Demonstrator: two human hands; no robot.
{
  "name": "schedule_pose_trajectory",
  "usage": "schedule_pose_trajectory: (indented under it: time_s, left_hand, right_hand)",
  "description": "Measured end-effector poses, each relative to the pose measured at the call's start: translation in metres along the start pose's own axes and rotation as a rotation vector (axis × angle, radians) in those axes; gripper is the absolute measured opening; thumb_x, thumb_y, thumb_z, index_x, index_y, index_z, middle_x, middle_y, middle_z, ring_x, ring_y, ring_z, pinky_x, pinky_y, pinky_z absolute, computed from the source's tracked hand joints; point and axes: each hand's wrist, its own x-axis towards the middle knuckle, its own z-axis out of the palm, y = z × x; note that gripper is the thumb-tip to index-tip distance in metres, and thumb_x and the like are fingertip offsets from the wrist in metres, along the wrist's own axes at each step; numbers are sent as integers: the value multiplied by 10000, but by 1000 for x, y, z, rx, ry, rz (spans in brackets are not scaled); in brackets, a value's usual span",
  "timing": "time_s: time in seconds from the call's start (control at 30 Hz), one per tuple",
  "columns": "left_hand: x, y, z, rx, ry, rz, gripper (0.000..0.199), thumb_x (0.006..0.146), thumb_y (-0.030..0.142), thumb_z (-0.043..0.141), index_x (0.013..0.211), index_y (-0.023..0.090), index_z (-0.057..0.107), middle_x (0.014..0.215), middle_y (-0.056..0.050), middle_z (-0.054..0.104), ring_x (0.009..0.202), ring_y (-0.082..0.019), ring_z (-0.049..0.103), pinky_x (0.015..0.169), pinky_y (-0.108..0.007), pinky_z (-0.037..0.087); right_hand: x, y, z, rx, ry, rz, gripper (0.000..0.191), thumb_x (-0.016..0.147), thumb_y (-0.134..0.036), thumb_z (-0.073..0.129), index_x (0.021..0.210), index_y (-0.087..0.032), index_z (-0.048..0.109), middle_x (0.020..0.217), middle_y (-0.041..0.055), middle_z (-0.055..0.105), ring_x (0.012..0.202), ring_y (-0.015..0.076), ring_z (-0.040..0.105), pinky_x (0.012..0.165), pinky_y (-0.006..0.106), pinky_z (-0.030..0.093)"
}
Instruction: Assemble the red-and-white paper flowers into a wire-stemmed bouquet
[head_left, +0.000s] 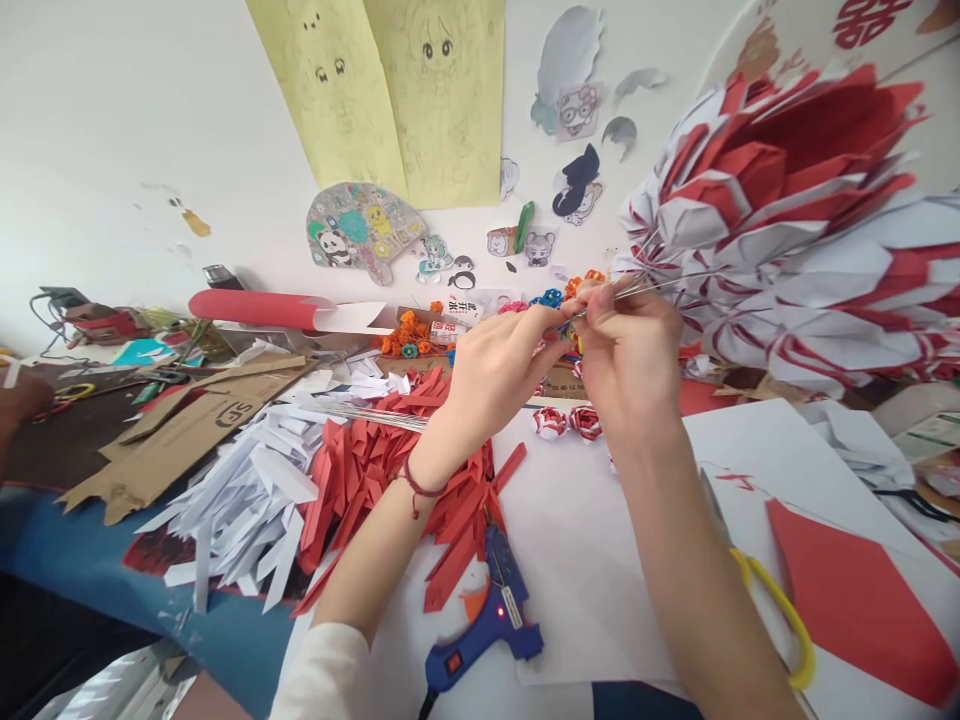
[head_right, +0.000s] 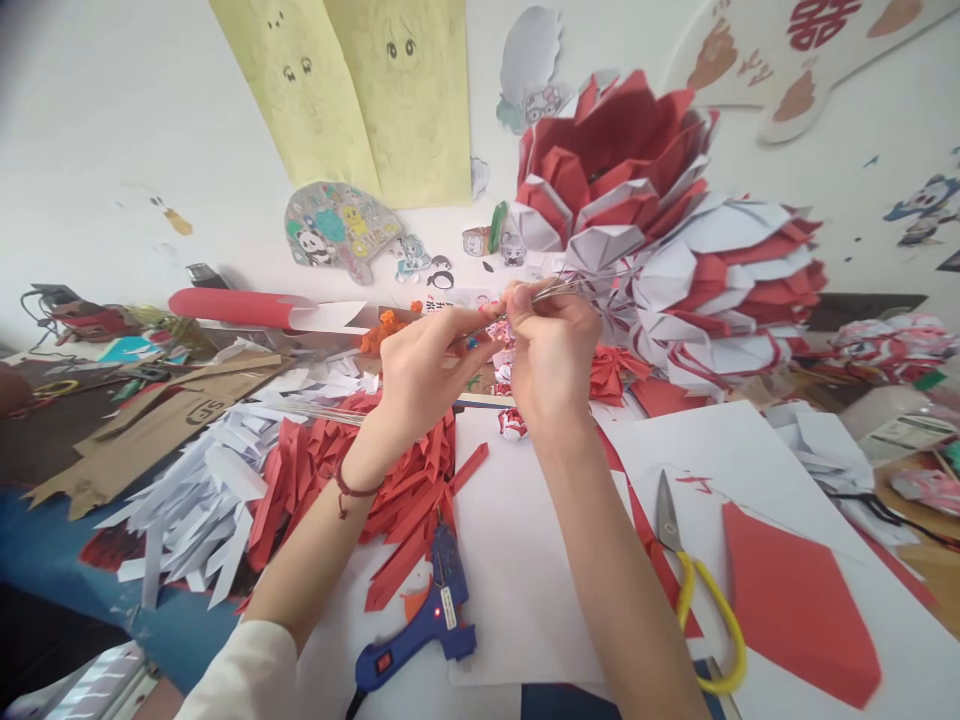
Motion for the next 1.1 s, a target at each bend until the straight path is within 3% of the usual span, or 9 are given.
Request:
schedule_pose_trajectory:
  time_s: [0.2, 0.4, 0.77, 1.1]
  left_hand:
    - [-2, -2, 5, 45, 127, 88, 156, 952, 311, 610, 893, 172, 651, 726, -8, 718, 594, -92, 607, 602, -216, 425]
    - [4, 8, 1, -202, 168, -82, 258, 903, 398, 666, 786, 168, 670, 629, 22, 678, 540, -70, 582, 553, -186, 429]
    - [12, 20, -9, -961, -17, -633, 337, 743, 455, 809, 748, 142, 686, 661, -27, 729, 502, -80, 582, 480, -203, 448]
    - [13, 14, -16, -1148, -202, -769, 280, 798, 409, 778, 827, 136, 718, 751, -59, 762, 520, -82, 590, 509, -214, 464]
  right_hand:
    - [-1, -1, 2, 24, -25, 16, 312, 664, -357, 882, 631, -212, 608, 716, -13, 565, 677, 137, 597, 718, 313, 551]
    - [1, -8, 6, 60, -86, 9, 367, 606, -413, 919, 601, -208, 615, 703, -12, 558, 675, 128, 572, 638, 280, 534]
    - [4, -11, 5, 135, -246, -11, 444, 642, -467, 897, 553, -191, 562, 685, -5, 493, 635, 111, 507, 603, 276, 499]
    - [7, -12, 1, 180, -303, 36, 490, 637, -477, 899, 575, -184, 510, 680, -15, 462, 624, 107, 482, 565, 265, 453]
